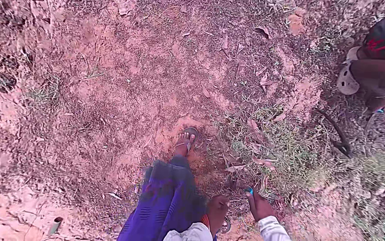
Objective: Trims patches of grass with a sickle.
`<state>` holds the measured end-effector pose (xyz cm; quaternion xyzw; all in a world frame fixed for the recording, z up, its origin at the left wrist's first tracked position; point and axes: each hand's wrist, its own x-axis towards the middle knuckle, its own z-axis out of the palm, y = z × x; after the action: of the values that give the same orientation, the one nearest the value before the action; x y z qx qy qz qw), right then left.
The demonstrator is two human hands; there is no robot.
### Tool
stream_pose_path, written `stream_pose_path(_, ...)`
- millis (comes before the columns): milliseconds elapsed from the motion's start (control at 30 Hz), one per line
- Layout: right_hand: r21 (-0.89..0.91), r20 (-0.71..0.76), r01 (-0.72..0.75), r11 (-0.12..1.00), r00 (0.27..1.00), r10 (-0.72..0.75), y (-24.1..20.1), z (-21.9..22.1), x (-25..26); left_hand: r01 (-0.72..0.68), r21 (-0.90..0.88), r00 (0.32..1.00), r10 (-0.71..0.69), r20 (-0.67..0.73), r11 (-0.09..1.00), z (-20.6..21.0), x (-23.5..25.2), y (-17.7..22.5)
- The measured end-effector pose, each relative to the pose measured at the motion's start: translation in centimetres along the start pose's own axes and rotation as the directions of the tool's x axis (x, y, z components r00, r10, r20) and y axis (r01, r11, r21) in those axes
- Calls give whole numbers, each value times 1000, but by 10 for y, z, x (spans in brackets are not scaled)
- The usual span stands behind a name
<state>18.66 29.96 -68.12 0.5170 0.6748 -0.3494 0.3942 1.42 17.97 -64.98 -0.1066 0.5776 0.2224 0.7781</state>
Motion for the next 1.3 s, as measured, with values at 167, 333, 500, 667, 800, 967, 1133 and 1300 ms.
stream_pose_path(167, -33, 168, 4, 999, 986, 1, -163, -72, 159, 21, 48, 1000, -21, 5, 999, -5, 2, 8)
stream_pose_path(333, -74, 175, -240, 968, 953, 249, -74, -52, 125, 59, 39, 997, -57, -44, 998, -7, 2, 22)
stream_pose_path(500, 155, -55, -188, 970, 979, 198, -27, -39, 19, 44, 18, 999, -44, 21, 999, -3, -5, 51)
stream_pose_path(667, 391, -137, -128, 911, 971, 196, -145, -165, 188, 29, 70, 1000, -29, -9, 997, -11, -4, 49)
stream_pose_path(800, 578, -140, -186, 795, 937, 321, -155, -194, 293, 36, 60, 998, -33, -47, 998, -22, 0, 34)
stream_pose_path(967, 349, 103, -423, 836, 904, 415, -80, -73, 158, 56, 102, 998, -54, -18, 993, -21, -2, 60)
stream_pose_path(1133, 329, 118, -490, 808, 870, 479, -51, -5, 14, 49, 109, 999, -47, -18, 993, -22, 0, 68)
stream_pose_path(1300, 562, -118, -243, 791, 923, 367, -113, -124, 140, 51, 181, 997, -59, 41, 982, -19, -6, 67)
